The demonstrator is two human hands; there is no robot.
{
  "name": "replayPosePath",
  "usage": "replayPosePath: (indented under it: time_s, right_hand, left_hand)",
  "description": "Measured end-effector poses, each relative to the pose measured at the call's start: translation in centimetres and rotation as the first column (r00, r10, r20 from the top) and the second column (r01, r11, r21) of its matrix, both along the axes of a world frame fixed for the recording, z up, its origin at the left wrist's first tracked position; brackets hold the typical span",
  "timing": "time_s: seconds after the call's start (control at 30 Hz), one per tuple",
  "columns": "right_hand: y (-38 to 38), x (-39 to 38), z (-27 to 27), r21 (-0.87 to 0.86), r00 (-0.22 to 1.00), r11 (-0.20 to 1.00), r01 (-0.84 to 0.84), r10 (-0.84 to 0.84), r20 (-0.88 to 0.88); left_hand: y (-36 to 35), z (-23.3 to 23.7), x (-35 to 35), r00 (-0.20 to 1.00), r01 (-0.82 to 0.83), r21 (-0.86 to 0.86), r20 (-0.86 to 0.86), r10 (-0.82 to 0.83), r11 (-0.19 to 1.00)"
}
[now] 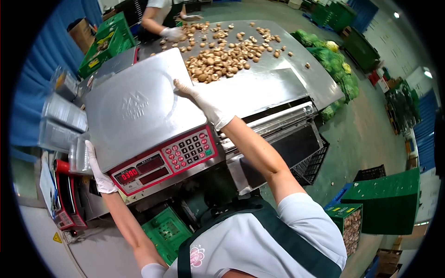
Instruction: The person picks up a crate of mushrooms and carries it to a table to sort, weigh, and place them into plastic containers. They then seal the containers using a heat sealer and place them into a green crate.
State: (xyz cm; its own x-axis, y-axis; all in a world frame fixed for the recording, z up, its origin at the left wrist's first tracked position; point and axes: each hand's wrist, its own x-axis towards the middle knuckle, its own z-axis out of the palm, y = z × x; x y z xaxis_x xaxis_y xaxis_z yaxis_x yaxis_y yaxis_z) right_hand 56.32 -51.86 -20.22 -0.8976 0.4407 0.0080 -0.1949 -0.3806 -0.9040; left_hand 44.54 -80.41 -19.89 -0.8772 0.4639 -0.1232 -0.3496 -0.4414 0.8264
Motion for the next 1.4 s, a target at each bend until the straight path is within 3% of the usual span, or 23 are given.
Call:
replayPosePath:
  time_s: [0.2, 0.27, 0.4, 0.43, 0.47, 0.53, 0.57, 0.6, 0.63, 0.7, 0.73, 0.77, 0.8, 0.83, 0.87, 0.93, 1.0, 1.07, 1.13, 1.17, 1.2, 1.37, 1.4]
  right_hand:
    - [10.6, 9.3, 5.2, 0.097, 0.984, 0.98, 0.172, -0.175, 0.022]
    - [15.0, 13.6, 6.2, 0.185, 0.973, 0.961, 0.206, -0.221, 0.067]
    - [24.9, 22.9, 7.1, 0.281, 0.911, 0.904, 0.324, -0.377, 0.164]
    - [25.7, 25.8, 9.1, 0.312, 0.877, 0.875, 0.37, -0.439, 0.193]
    - [30.2, 27.6, 7.5, 0.286, 0.884, 0.867, 0.409, -0.453, 0.11]
    - [35.1, 32.2, 7.3, 0.226, 0.852, 0.852, 0.473, -0.507, 0.127]
    - [39.6, 34.6, 6.2, 0.172, 0.861, 0.877, 0.449, -0.476, 0.179]
    - [41.7, 36.8, 5.9, 0.138, 0.855, 0.875, 0.464, -0.483, 0.187]
    - [43.6, 38.9, 5.8, 0.078, 0.878, 0.908, 0.412, -0.418, 0.233]
    - [46.4, 42.2, 5.4, 0.007, 0.881, 0.925, 0.38, -0.363, 0.304]
    - [47.4, 43.7, 5.1, -0.003, 0.865, 0.915, 0.402, -0.379, 0.328]
    - [48.5, 45.0, 4.3, -0.011, 0.861, 0.908, 0.419, -0.394, 0.322]
    - [49.5, 46.0, 3.4, -0.015, 0.855, 0.899, 0.438, -0.411, 0.317]
    - [50.2, 47.0, 2.7, -0.027, 0.841, 0.887, 0.461, -0.427, 0.331]
    - [51.1, 47.9, 1.9, -0.04, 0.827, 0.873, 0.486, -0.444, 0.344]
    - [55.6, 50.4, -1.6, 0.05, 0.767, 0.85, 0.525, -0.498, 0.405]
    - [58.4, 51.7, -4.2, 0.047, 0.764, 0.873, 0.485, -0.449, 0.463]
    - [60.2, 51.9, -6.4, 0.011, 0.767, 0.888, 0.459, -0.402, 0.501]
    - [61.9, 51.8, -9.0, 0.018, 0.735, 0.894, 0.449, -0.38, 0.561]
    - [61.1, 51.0, -9.1, 0.072, 0.737, 0.899, 0.432, -0.398, 0.546]
    - [61.8, 50.9, -10.4, -0.067, 0.745, 0.903, 0.424, -0.306, 0.592]
    - [61.5, 48.4, -15.3, -0.164, 0.803, 0.898, 0.408, -0.267, 0.532]
    - [65.0, 49.3, -19.5, -0.173, 0.808, 0.918, 0.358, -0.211, 0.55]
  left_hand:
    - [11.6, 5.0, 6.6, 0.99, 0.022, -0.06, -0.137, -0.03, 0.998]
    - [16.5, 6.3, 9.8, 0.979, 0.145, 0.02, -0.15, -0.14, 0.989]
    - [27.5, 6.4, 15.9, 0.952, 0.137, -0.085, -0.263, -0.155, 0.987]
    - [30.5, 6.5, 18.3, 0.949, 0.135, -0.106, -0.271, -0.159, 0.985]
    - [33.6, 6.6, 20.8, 0.947, 0.128, -0.135, -0.277, -0.162, 0.983]
    - [39.3, 5.8, 24.2, 0.933, 0.301, -0.184, -0.146, -0.329, 0.936]
    - [42.5, 4.9, 25.7, 0.921, 0.25, -0.296, -0.22, -0.32, 0.922]
    - [45.1, 2.9, 25.8, 0.852, 0.492, -0.151, -0.12, -0.51, 0.857]
    - [49.4, -0.1, 25.9, 0.842, 0.504, -0.157, -0.128, -0.524, 0.849]
    - [54.9, -1.1, 29.2, 0.786, 0.595, -0.096, -0.134, -0.603, 0.798]
    - [55.4, 1.8, 32.5, 0.841, 0.532, -0.099, -0.053, -0.538, 0.841]
    - [57.6, 1.4, 33.1, 0.811, 0.581, -0.086, -0.026, -0.585, 0.809]
    - [61.0, -0.8, 33.0, 0.755, 0.649, 0.036, 0.09, -0.649, 0.76]
    - [62.2, -0.2, 33.8, 0.722, 0.678, 0.012, 0.177, -0.669, 0.735]
    - [63.7, -1.1, 34.2, 0.717, 0.695, -0.157, 0.078, -0.692, 0.702]
    - [67.8, -4.3, 35.1, 0.703, 0.709, -0.197, 0.132, -0.699, 0.677]
    - [72.6, -10.1, 35.6, 0.707, 0.697, -0.319, 0.161, -0.688, 0.642]
    - [73.1, -10.1, 36.4, 0.679, 0.734, -0.254, 0.305, -0.668, 0.63]
    - [78.9, -21.2, 35.7, 0.709, 0.703, -0.217, 0.289, -0.644, 0.677]
    - [80.1, -23.2, 35.4, 0.736, 0.674, -0.271, 0.332, -0.59, 0.688]
    - [79.8, -23.4, 35.2, 0.76, 0.643, -0.33, 0.382, -0.525, 0.691]
    - [80.8, -24.2, 33.3, 0.824, 0.536, -0.468, 0.471, -0.315, 0.703]
    - [80.6, -23.7, 32.9, 0.829, 0.527, -0.482, 0.471, -0.3, 0.7]
